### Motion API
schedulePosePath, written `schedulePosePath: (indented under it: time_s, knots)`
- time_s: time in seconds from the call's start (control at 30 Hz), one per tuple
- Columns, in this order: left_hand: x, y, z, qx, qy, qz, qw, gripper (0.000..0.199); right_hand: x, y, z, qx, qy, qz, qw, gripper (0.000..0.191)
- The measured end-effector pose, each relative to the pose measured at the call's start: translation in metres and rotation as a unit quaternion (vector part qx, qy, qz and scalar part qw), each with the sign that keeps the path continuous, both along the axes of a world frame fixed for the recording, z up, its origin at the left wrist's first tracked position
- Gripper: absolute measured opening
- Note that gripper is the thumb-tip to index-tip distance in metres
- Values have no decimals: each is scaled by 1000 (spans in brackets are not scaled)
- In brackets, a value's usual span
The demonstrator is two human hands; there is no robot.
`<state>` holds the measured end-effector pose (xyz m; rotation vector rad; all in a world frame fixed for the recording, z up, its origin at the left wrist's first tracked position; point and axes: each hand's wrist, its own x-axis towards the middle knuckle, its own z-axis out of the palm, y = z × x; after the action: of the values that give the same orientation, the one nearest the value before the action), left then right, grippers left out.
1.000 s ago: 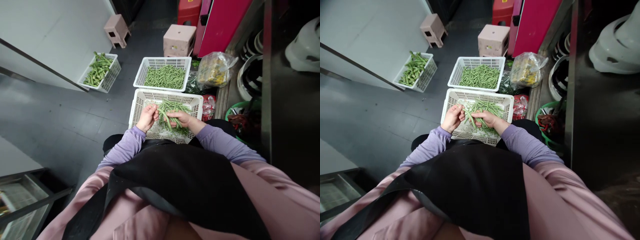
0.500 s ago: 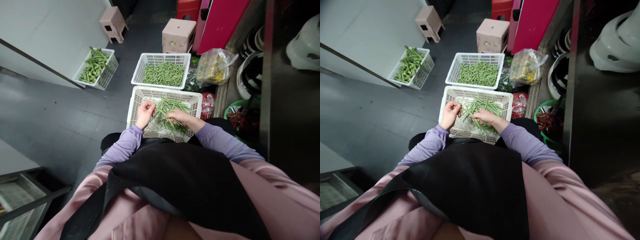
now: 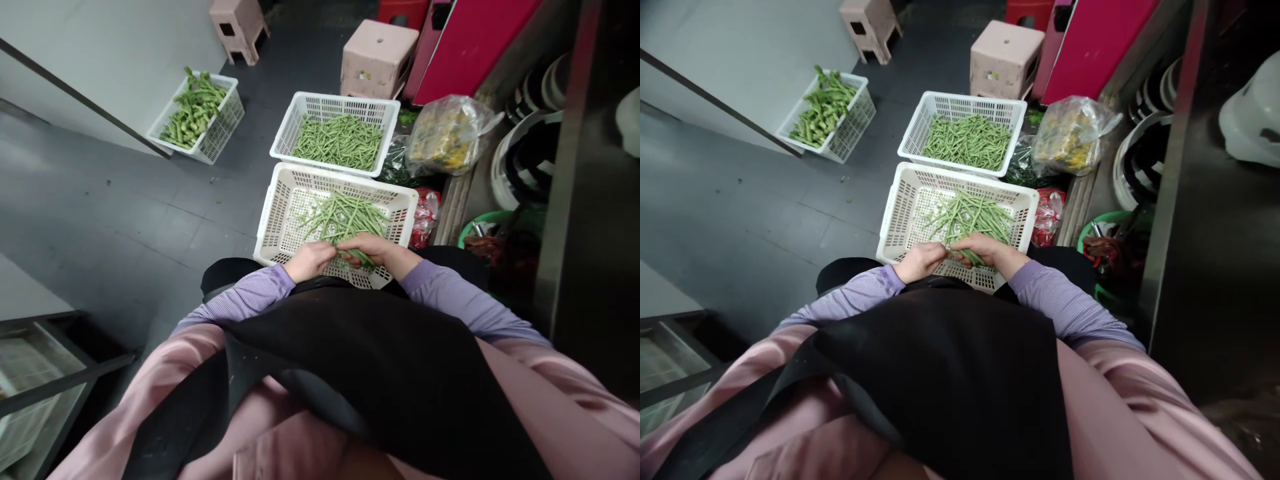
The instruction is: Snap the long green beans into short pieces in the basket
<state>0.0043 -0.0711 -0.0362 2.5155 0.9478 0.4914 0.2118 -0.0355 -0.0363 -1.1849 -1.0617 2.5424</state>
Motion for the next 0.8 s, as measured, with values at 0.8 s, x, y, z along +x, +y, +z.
schedulePosePath:
  time_s: [0.8]
  knots:
    - [37, 113, -147, -435, 111, 420, 788, 41, -19, 9, 4, 63, -140, -208, 966, 38]
